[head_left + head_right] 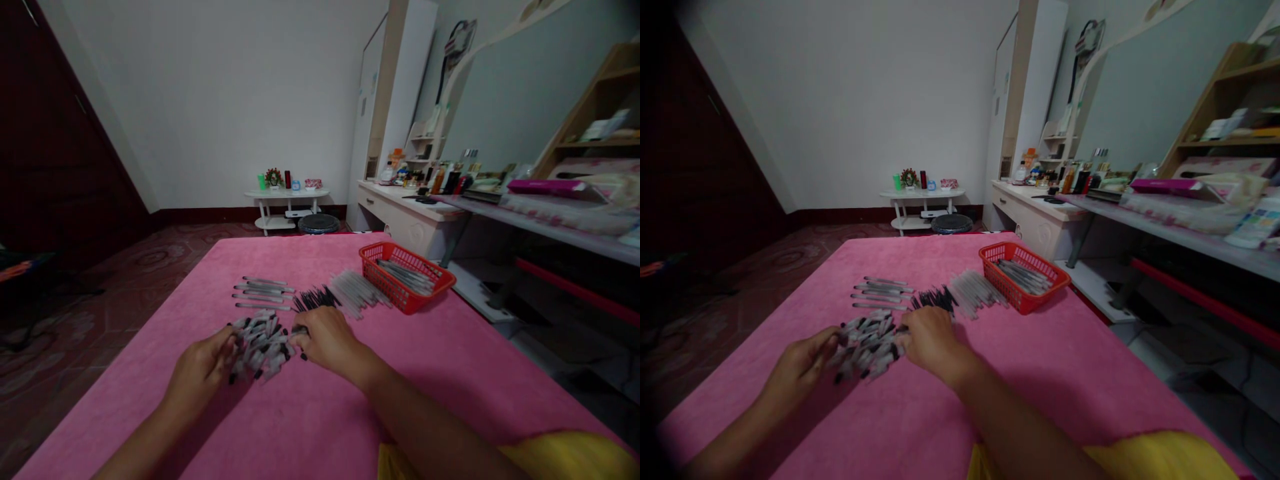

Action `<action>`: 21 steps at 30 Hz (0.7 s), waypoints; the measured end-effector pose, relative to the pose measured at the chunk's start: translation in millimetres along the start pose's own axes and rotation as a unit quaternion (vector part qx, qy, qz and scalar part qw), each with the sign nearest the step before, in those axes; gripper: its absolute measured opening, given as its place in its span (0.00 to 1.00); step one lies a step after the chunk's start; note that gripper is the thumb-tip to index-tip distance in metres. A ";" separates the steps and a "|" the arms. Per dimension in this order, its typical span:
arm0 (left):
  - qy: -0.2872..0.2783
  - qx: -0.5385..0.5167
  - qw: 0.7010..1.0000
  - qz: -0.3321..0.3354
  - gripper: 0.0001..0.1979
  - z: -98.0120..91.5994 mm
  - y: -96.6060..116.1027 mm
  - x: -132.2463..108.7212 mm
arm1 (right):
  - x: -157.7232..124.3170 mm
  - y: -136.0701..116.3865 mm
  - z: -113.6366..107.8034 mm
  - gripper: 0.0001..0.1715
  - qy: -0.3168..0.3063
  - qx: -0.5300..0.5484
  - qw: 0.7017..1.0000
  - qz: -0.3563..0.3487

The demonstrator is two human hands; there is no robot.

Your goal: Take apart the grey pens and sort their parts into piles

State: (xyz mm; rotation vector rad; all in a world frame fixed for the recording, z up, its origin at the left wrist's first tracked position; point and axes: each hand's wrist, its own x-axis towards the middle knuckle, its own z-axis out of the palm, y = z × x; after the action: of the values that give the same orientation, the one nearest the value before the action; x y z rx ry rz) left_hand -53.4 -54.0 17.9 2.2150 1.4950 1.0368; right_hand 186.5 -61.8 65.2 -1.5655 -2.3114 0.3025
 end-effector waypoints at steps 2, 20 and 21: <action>-0.002 -0.024 1.000 0.013 0.15 0.2 -0.4 1.9 | -2.0 -3.1 9.7 0.11 -0.016 0.029 0.999 -0.010; 0.131 -0.316 0.938 -0.053 0.04 5.1 27.8 -2.5 | 0.5 -13.2 37.9 0.14 0.014 0.291 0.957 -0.009; 0.148 -0.386 0.907 -0.079 0.06 2.5 31.9 -0.3 | 1.0 -14.5 38.7 0.14 0.010 0.339 0.941 -0.012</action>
State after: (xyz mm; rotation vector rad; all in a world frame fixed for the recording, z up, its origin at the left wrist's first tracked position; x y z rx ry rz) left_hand -29.6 -67.6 34.6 1.4041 1.0545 1.6073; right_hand 158.8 -65.9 34.8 -1.1707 -1.8953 0.9520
